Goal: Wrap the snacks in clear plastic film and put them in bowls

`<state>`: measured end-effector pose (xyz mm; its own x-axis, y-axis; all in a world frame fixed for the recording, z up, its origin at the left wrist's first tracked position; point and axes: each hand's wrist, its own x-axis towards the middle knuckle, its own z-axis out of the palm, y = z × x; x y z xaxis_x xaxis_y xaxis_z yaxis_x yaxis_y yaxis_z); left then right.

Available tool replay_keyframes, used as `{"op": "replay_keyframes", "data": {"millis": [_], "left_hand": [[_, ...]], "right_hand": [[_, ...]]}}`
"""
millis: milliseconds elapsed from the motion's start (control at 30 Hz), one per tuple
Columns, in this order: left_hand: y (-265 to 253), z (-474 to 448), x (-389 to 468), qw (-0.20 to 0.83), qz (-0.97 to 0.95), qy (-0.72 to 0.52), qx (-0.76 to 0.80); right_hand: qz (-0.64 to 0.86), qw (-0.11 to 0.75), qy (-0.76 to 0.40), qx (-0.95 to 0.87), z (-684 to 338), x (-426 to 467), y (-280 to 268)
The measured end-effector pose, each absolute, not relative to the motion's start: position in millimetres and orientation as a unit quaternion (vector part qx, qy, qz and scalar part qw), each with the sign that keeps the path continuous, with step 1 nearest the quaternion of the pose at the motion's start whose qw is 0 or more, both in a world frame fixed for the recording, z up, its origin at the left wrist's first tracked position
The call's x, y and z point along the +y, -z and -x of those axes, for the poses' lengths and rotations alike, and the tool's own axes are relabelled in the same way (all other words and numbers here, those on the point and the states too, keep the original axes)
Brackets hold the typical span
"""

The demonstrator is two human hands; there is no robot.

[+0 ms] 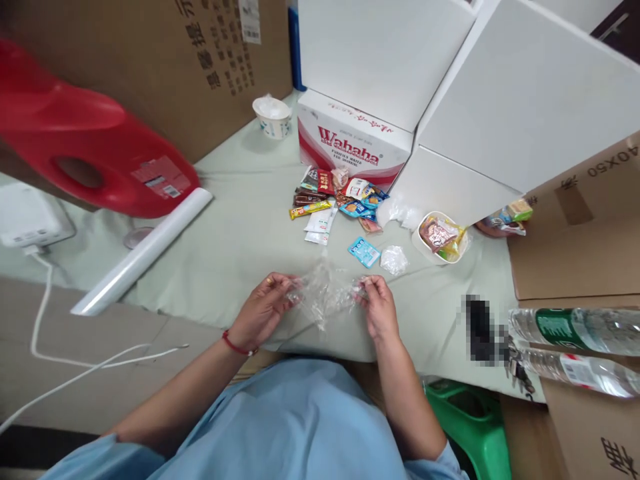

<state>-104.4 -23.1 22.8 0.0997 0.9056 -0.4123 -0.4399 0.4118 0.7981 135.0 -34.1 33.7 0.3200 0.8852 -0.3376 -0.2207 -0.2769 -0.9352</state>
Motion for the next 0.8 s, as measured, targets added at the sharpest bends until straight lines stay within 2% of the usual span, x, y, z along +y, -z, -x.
{"op": "replay_keyframes", "data": {"millis": [133,267,367,433,500,600,700,800], "left_hand": [[-10,118,-13,0.685,-0.213,-0.490,0.496],[1,135,4,0.668,-0.204,-0.480,0.531],[3,150,19,0.634,-0.268,-0.450,0.569],[1,158,25,0.563,-0.337,-0.430,0.621],[-8,160,26,0.435,-0.406,-0.434,0.676],[-26,155,20,0.280,-0.520,-0.463,0.661],[-39,144,10,0.276,-0.668,-0.417,0.551],[-38,138,0,0.270,-0.781,-0.305,0.473]], "right_hand": [[0.659,0.533,-0.490,-0.204,-156,-36,-15],[0.684,0.513,-0.464,-0.233,-170,-35,3],[0.673,0.507,-0.474,-0.256,-175,-29,9],[0.673,0.492,-0.486,-0.263,-175,-26,10],[0.678,0.476,-0.490,-0.273,-174,-24,12],[0.687,0.445,-0.473,-0.325,-177,-26,14],[0.703,0.388,-0.372,-0.465,-186,-30,9],[0.639,0.317,-0.245,-0.657,-193,-35,-9]]}}
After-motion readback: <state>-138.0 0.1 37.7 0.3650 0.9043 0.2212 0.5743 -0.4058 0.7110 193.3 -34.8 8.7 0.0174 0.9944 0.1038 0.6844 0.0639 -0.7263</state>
